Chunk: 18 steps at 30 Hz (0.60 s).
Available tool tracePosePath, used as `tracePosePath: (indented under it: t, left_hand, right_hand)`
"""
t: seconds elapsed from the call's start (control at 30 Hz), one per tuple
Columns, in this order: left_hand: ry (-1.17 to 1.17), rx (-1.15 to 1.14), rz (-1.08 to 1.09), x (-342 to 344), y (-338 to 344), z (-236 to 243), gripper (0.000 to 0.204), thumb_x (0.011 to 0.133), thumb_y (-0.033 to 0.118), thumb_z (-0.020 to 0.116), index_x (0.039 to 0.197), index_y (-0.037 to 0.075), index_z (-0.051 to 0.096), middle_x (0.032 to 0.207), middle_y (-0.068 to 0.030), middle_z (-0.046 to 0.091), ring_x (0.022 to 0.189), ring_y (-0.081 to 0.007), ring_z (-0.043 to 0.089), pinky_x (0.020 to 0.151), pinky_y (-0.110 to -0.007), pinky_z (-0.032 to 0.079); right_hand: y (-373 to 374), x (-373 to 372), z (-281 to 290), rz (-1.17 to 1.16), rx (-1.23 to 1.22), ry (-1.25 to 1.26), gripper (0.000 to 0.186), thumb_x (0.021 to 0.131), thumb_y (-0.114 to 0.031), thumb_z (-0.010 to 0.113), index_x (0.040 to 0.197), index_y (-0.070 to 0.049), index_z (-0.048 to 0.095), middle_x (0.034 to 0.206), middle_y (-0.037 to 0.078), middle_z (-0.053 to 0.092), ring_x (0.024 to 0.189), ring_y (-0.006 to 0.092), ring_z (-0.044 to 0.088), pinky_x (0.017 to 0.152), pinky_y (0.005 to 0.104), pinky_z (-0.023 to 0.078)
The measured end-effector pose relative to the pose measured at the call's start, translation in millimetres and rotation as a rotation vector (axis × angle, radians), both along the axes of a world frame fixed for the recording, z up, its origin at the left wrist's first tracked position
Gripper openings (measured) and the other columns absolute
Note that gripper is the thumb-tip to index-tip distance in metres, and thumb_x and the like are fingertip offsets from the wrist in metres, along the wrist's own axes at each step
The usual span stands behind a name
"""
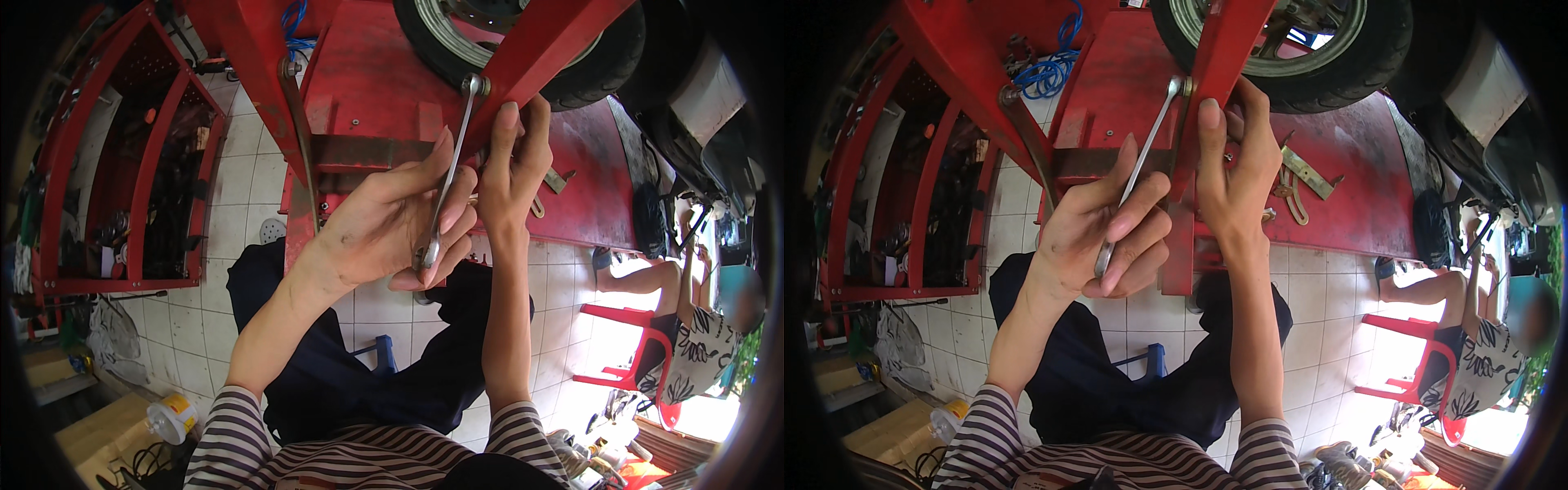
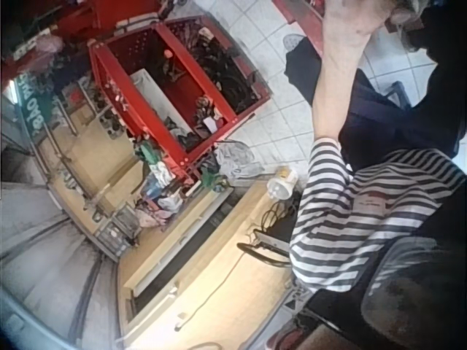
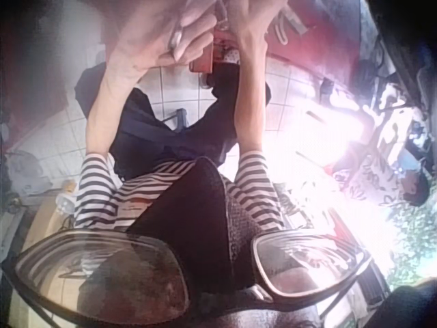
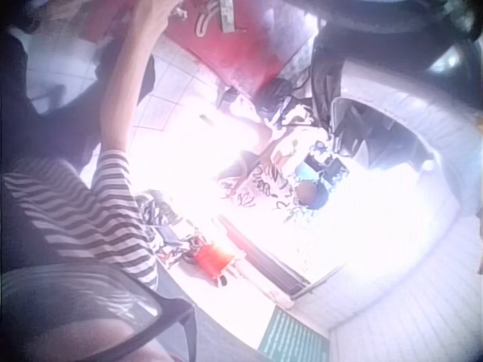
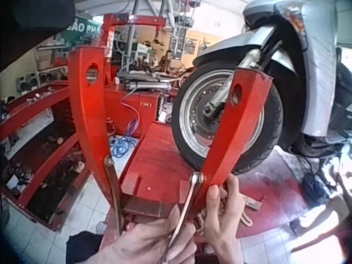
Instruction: The person assembles a red metal motorcycle stand by inserting a large threaded bolt through the frame, attaching metal plates, and tightening nuts and bolts using a wrench and by hand.
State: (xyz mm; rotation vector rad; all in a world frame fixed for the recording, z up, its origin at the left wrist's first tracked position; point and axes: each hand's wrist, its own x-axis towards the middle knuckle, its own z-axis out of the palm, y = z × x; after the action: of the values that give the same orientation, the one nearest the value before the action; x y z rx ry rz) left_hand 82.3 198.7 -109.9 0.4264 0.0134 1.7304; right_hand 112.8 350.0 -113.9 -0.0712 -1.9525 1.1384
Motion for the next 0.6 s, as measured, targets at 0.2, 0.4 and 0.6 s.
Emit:
tracePosePath:
  t: [0.2,0.4,0.6]
  left_hand:
    - [0.308,-0.081,0.175,-1.8,3.3,0.3,0.062,0.104,0.045,0.015,0.070,0.005,0.048,0.052,-0.0160,0.050,0.033,-0.0218,0.043,0.029,-0.029,0.034]
    - [0.033,0.019,-0.040,0.8,8.1,-4.4,0.066,0.101,0.053,0.015,0.072,0.004,0.049,0.059,-0.0205,0.054,0.034,-0.0222,0.046,0.026,-0.024,0.033]
    - [-0.057,-0.041,-0.061,4.9,12.3,-5.6,0.059,0.100,0.051,0.031,0.075,0.002,0.051,0.062,-0.0131,0.058,0.055,-0.0280,0.067,0.035,-0.026,0.045]
  right_hand:
    - [1.4,1.2,1.4,0.005,0.010,-0.004,0.040,0.098,-0.026,0.053,0.123,0.005,0.049,0.104,0.018,0.066,0.094,0.0237,0.067,0.079,0.0313,0.051]
    - [1.3,1.7,1.9,-0.002,0.004,-0.013,0.042,0.098,-0.028,0.054,0.124,0.004,0.049,0.105,0.018,0.065,0.091,0.0242,0.068,0.079,0.0309,0.051]
    - [4.0,0.0,-1.8,0.049,-0.103,-0.006,0.045,0.098,-0.031,0.055,0.126,0.004,0.049,0.107,0.016,0.065,0.094,0.0213,0.066,0.081,0.0304,0.051]
